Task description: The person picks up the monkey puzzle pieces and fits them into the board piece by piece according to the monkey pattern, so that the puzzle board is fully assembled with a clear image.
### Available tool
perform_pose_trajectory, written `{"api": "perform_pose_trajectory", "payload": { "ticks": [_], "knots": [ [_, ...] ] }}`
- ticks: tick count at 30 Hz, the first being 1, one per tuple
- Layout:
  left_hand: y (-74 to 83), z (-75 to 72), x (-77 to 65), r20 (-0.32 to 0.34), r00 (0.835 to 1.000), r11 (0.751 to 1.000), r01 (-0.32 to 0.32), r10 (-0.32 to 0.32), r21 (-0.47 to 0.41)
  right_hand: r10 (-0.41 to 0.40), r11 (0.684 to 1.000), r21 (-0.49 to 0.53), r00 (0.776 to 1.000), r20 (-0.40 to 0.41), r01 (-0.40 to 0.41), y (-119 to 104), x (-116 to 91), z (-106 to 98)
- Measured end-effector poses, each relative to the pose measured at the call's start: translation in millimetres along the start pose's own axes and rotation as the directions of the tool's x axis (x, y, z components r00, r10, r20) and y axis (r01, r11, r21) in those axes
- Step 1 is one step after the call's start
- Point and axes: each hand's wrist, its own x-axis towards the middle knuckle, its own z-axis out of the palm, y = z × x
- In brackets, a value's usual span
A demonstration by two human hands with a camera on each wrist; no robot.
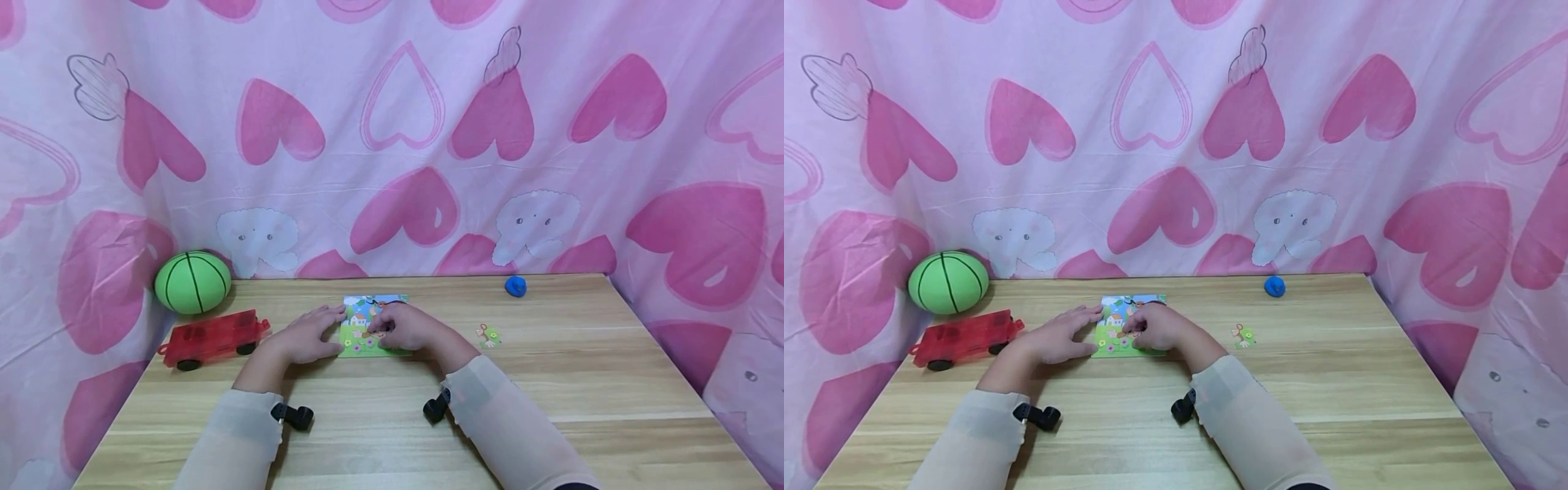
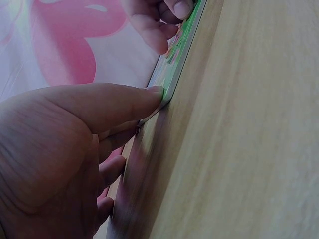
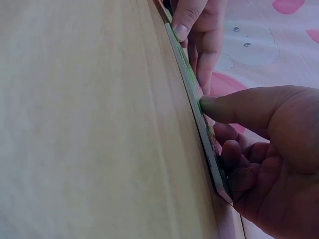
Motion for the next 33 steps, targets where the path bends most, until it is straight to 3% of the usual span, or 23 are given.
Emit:
{"api": "perform_pose_trajectory", "payload": {
  "ticks": [19,26,33],
  "knots": [
    [-2.5,1.2,0.0,-0.002,1.0,1.0,-0.004,0.004,0.002,-0.03,0.999,-0.009,0.998,0.049,0.031,-4,-4,-4],
    [-1.4,1.7,0.5,-0.005,1.0,1.0,0.007,-0.007,0.003,-0.009,0.997,0.08,1.0,-0.02,0.011,-4,-18,-28],
    [-1.0,2.2,2.0,-0.001,1.0,1.0,0.006,-0.006,0.004,0.075,0.993,0.099,0.991,-0.108,-0.065,35,-44,-62]
  ]
}}
